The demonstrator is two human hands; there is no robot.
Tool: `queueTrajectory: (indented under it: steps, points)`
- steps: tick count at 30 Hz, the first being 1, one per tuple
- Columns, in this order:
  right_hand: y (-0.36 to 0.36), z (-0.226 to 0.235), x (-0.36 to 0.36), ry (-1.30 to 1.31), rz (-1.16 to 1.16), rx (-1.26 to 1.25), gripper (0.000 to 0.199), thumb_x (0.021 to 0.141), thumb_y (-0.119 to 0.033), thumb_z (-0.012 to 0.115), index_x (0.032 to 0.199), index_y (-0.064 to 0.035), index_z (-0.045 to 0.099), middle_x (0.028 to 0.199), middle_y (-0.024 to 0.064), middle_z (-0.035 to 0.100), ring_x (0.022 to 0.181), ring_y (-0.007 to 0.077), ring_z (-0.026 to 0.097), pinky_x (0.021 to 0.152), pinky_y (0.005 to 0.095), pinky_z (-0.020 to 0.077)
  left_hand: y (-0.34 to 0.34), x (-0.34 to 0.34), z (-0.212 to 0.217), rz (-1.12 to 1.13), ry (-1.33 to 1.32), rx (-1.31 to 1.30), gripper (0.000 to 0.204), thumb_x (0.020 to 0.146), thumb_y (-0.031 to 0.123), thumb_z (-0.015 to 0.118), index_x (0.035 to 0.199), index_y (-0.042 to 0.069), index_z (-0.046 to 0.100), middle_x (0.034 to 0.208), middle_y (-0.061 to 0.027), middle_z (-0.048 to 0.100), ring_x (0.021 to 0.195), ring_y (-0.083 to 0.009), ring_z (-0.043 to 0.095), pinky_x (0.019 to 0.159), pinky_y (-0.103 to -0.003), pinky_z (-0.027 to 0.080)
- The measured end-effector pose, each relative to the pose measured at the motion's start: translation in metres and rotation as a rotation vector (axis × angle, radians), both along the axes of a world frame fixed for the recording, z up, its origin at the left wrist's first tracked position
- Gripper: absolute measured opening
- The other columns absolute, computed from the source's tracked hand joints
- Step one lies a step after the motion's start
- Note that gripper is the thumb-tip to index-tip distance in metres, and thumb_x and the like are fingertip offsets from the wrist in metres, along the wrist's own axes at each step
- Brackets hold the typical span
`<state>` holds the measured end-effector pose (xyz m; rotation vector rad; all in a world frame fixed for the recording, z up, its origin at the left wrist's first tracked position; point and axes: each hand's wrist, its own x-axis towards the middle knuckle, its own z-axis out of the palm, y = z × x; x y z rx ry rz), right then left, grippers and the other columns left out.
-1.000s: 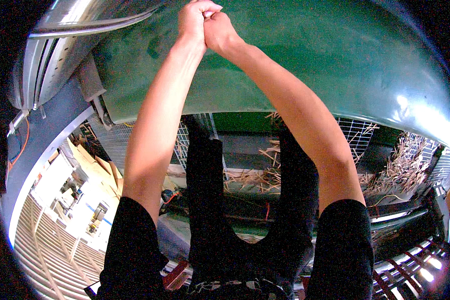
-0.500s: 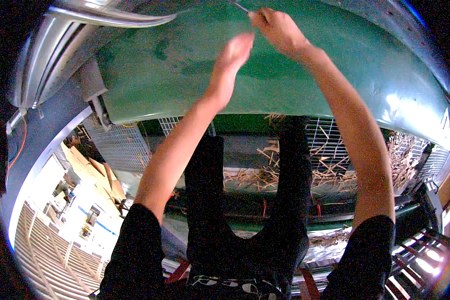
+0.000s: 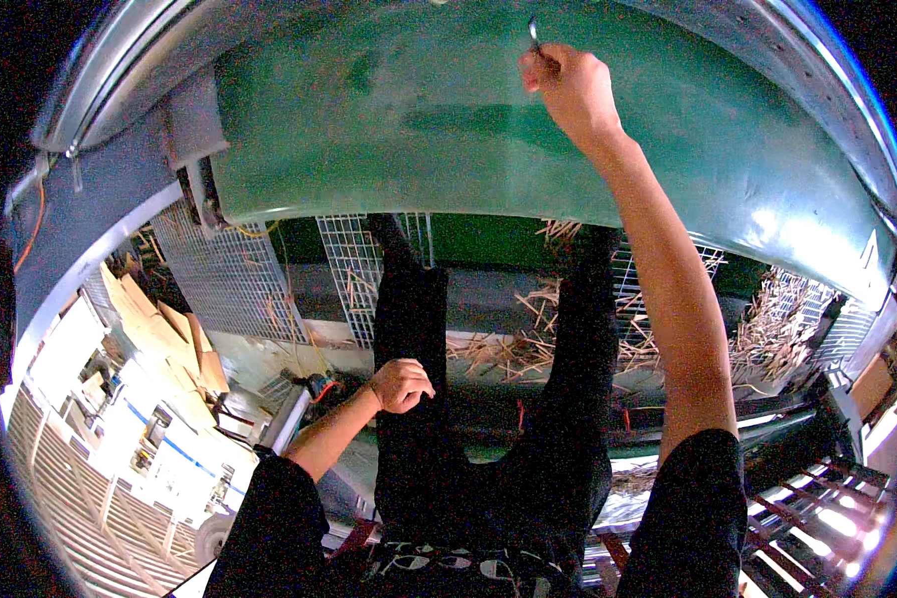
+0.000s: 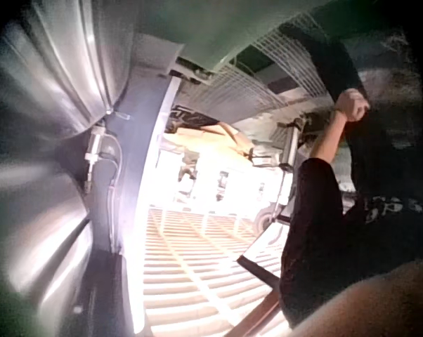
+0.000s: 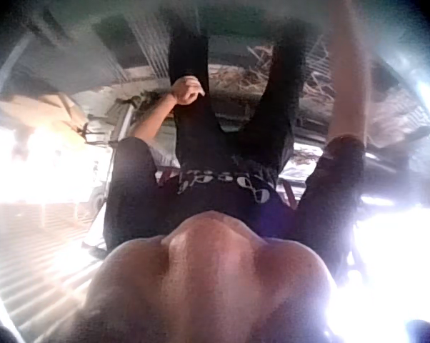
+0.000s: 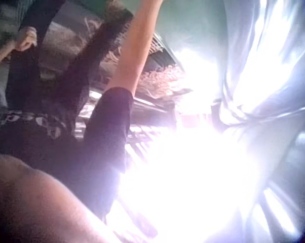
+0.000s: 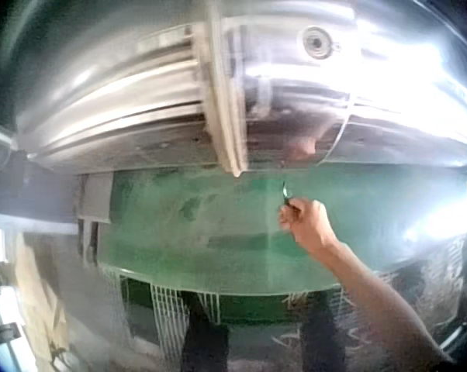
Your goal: The person uses a wrench and a pointed tool to work on a large metal pipe, referring to a diagram on a piece of paper.
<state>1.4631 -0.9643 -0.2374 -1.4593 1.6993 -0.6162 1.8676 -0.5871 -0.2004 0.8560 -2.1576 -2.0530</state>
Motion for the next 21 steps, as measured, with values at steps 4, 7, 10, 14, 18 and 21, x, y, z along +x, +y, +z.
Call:
queueTrajectory:
  steps: [4, 7, 10, 14, 18, 21]
  points:
    - [-0.011, -0.003, 0.027, -0.166, -0.141, -0.029, 0.03, 0.106, -0.026, 0.058, 0.105, 0.0005, 0.072, 0.087, 0.0079, 0.075, 0.08, 0.0157, 0.074, 0.073, 0.0303, 0.0595, 0.013, 0.015, -0.006, 0.043, 0.096, -0.02, 0.013, 0.074, 0.005, 0.061, 0.078, 0.012, 0.072, 0.079, -0.0056, 0.073, 0.08, -0.0287, 0.068, 0.078, -0.044, 0.055]
    - [-0.024, -0.011, 0.034, -0.295, -0.25, -0.018, 0.032, 0.106, -0.026, 0.058, 0.102, 0.0023, 0.071, 0.087, 0.0093, 0.075, 0.079, 0.017, 0.075, 0.071, 0.0305, 0.0604, 0.019, 0.018, -0.006, 0.075, 0.096, -0.044, 0.013, 0.073, 0.005, 0.061, 0.077, 0.013, 0.07, 0.079, -0.0054, 0.072, 0.079, -0.0286, 0.068, 0.078, -0.044, 0.055]
    - [-0.028, -0.01, 0.051, -0.361, -0.38, 0.01, 0.032, 0.105, -0.025, 0.06, 0.096, 0.0037, 0.071, 0.083, 0.0103, 0.074, 0.074, 0.0171, 0.074, 0.067, 0.0305, 0.0603, 0.026, 0.025, -0.006, 0.06, 0.091, -0.042, 0.016, 0.071, 0.006, 0.06, 0.079, 0.013, 0.071, 0.079, -0.0055, 0.072, 0.078, -0.0291, 0.068, 0.078, -0.043, 0.054]
    - [-0.033, -0.032, 0.051, -0.473, -0.415, 0.029, 0.033, 0.106, -0.025, 0.057, 0.096, 0.0033, 0.07, 0.083, 0.0098, 0.073, 0.074, 0.0166, 0.074, 0.066, 0.0309, 0.0605, 0.033, 0.03, -0.006, 0.076, 0.105, -0.041, 0.017, 0.071, 0.006, 0.059, 0.081, 0.013, 0.072, 0.08, -0.0058, 0.073, 0.077, -0.029, 0.068, 0.078, -0.043, 0.054]
    - [-0.048, -0.086, 0.021, -0.618, -0.367, -0.074, 0.034, 0.107, -0.025, 0.055, 0.089, 0.0024, 0.065, 0.071, 0.0133, 0.066, 0.064, 0.0224, 0.068, 0.06, 0.0377, 0.0568, 0.034, 0.027, -0.012, 0.079, 0.124, -0.054, 0.016, 0.071, 0.005, 0.059, 0.079, 0.013, 0.071, 0.08, -0.0051, 0.073, 0.077, -0.0281, 0.069, 0.079, -0.043, 0.055]
    - [-0.056, -0.089, 0.043, -0.782, -0.564, -0.015, 0.035, 0.107, -0.025, 0.054, 0.085, 0.0019, 0.061, 0.066, 0.0121, 0.061, 0.057, 0.0231, 0.063, 0.056, 0.0381, 0.0558, 0.039, 0.029, -0.009, 0.086, 0.1, -0.054, 0.015, 0.071, 0.005, 0.059, 0.077, 0.013, 0.071, 0.079, -0.0042, 0.073, 0.077, -0.0275, 0.069, 0.079, -0.043, 0.055]
